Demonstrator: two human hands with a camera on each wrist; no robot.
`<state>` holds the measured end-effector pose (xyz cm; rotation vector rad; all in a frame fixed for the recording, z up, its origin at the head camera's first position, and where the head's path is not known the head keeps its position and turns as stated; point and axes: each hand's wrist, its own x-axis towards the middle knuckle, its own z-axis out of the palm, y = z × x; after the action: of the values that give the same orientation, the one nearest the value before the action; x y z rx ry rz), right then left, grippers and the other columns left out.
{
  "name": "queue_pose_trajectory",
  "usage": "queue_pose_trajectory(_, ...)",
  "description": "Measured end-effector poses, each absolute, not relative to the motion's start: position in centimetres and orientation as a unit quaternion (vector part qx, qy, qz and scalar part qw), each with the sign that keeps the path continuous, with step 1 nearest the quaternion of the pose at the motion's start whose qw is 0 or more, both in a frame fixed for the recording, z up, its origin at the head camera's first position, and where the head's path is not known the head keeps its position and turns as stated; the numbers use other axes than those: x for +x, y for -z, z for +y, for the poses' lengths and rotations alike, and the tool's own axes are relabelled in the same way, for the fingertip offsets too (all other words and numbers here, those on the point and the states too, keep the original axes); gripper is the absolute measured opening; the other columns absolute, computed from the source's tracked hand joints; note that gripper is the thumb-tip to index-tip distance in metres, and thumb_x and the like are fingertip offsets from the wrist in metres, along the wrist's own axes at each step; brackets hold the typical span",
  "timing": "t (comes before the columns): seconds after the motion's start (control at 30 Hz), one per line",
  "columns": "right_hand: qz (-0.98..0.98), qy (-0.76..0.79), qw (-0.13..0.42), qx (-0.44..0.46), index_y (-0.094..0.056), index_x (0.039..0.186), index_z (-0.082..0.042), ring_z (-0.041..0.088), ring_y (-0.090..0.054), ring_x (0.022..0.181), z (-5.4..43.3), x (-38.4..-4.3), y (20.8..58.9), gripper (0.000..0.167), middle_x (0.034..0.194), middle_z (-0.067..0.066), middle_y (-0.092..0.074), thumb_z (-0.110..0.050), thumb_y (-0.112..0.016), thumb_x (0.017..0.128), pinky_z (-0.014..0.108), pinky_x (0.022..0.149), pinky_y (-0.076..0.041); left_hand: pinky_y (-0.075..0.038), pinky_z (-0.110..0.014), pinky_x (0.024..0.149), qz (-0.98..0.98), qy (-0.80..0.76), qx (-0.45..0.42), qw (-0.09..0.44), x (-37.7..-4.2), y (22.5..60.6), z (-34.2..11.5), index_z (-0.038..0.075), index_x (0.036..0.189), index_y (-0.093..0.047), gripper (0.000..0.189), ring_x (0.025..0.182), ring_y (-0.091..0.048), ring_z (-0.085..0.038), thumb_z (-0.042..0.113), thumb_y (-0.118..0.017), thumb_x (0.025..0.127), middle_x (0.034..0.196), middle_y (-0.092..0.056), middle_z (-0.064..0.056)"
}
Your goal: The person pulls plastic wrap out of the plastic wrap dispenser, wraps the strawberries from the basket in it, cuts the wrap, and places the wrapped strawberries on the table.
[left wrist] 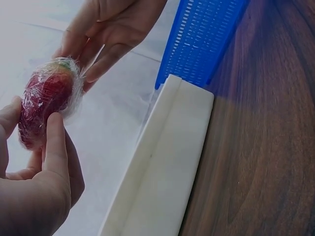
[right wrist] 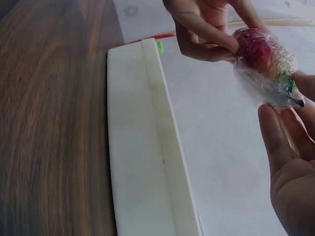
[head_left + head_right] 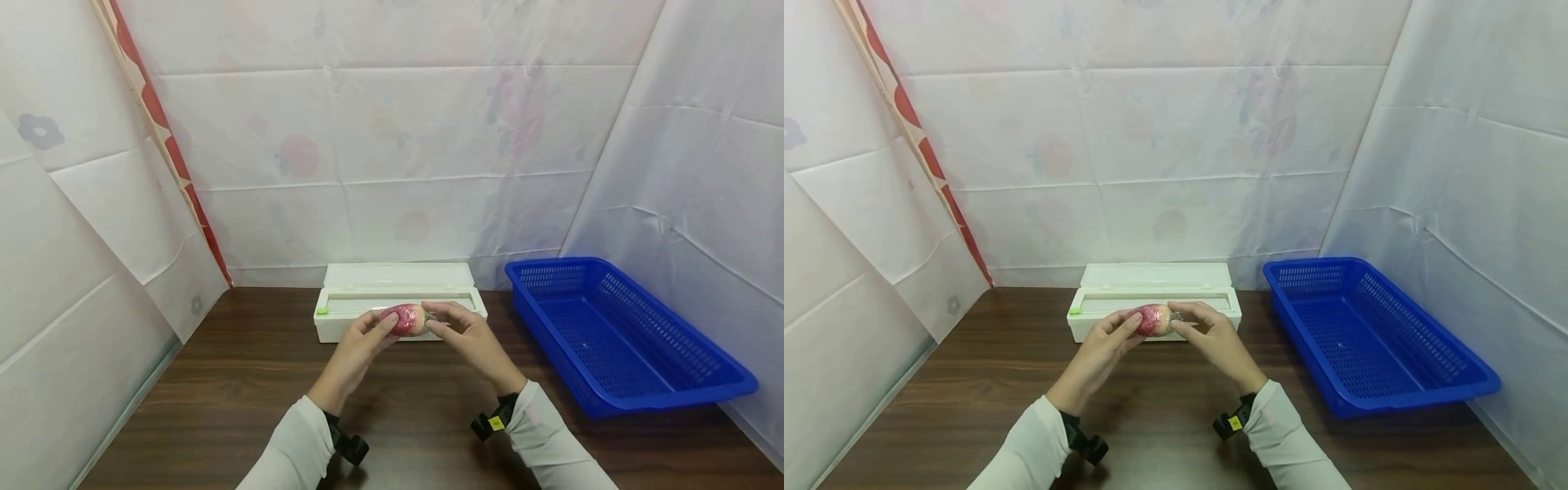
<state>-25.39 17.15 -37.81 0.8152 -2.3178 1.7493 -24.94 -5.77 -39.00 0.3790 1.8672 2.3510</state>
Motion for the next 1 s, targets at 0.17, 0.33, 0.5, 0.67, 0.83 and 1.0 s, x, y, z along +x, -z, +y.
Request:
queue_pose_trajectory(0.17, -0.769, -0.573, 0.063, 0.278, -0.064, 0.135, -0.02, 0.022, -0.066, 0.111, 17.07, -25.3, 37.9, 0.042, 0.132, 0.001, -0.064, -0.02, -0.073, 0.094, 0.033, 0.087, -0.056, -0.051, -0.033, 0.097, 0.611, -0.78, 0.125, 0.057, -24.91, 39.13, -5.77, -0.007, 0.127, -0.055, 0.039, 0.116, -0.06, -0.022, 0.021, -0.063, 0.101, 0.127, -0.054, -0.017)
queue_pose_trajectory(0.33, -0.773, -0.566, 0.057, 0.28, -0.061, 0.138, -0.02, 0.021, -0.066, 0.113, 16.95, -25.32, 37.98, 0.046, 0.133, 0.003, -0.063, -0.022, -0.073, 0.094, 0.034, 0.09, -0.055, -0.051, -0.033, 0.097, 0.61, -0.781, 0.122, 0.06, -24.95, 39.17, -5.74, -0.006, 0.125, -0.055, 0.037, 0.115, -0.06, -0.022, 0.021, -0.062, 0.102, 0.125, -0.054, -0.016)
queue_pose_trajectory(0.5, -0.772, -0.564, 0.051, 0.288, -0.058, 0.139, -0.019, 0.023, -0.067, 0.107, 16.92, -25.45, 38.11, 0.04, 0.121, 0.008, -0.068, -0.019, -0.065, 0.1, 0.037, 0.088, -0.056, -0.051, -0.033, 0.097, 0.613, -0.778, 0.125, 0.062, -25.03, 39.17, -5.68, -0.005, 0.125, -0.055, 0.038, 0.116, -0.06, -0.022, 0.023, -0.064, 0.101, 0.124, -0.053, -0.016)
queue_pose_trajectory(0.67, -0.769, -0.567, 0.041, 0.292, -0.057, 0.139, -0.015, 0.024, -0.068, 0.101, 16.96, -25.56, 38.09, 0.037, 0.115, 0.01, -0.069, -0.017, -0.061, 0.102, 0.039, 0.085, -0.057, -0.051, -0.033, 0.097, 0.619, -0.772, 0.128, 0.064, -24.99, 39.12, -5.65, -0.006, 0.126, -0.055, 0.04, 0.115, -0.06, -0.022, 0.024, -0.064, 0.101, 0.124, -0.053, -0.016)
queue_pose_trajectory(0.83, -0.775, -0.569, 0.028, 0.272, -0.06, 0.137, -0.015, 0.026, -0.069, 0.094, 17.08, -25.5, 37.86, 0.039, 0.108, 0.01, -0.07, -0.021, -0.066, 0.099, 0.045, 0.082, -0.057, -0.051, -0.033, 0.096, 0.639, -0.757, 0.125, 0.061, -24.99, 39.13, -5.7, -0.005, 0.128, -0.057, 0.044, 0.113, -0.061, -0.022, 0.027, -0.067, 0.099, 0.123, -0.054, -0.016)
queue_pose_trajectory(1.0, -0.758, -0.597, -0.002, 0.263, -0.057, 0.138, -0.013, 0.04, -0.068, 0.093, 17.11, -25.64, 37.87, 0.04, 0.11, 0.014, -0.068, -0.021, -0.065, 0.1, 0.058, 0.083, -0.054, -0.051, -0.033, 0.096, 0.649, -0.749, 0.123, 0.058, -25.17, 39.16, -5.7, -0.003, 0.13, -0.057, 0.045, 0.114, -0.062, -0.024, 0.028, -0.067, 0.099, 0.121, -0.053, -0.016)
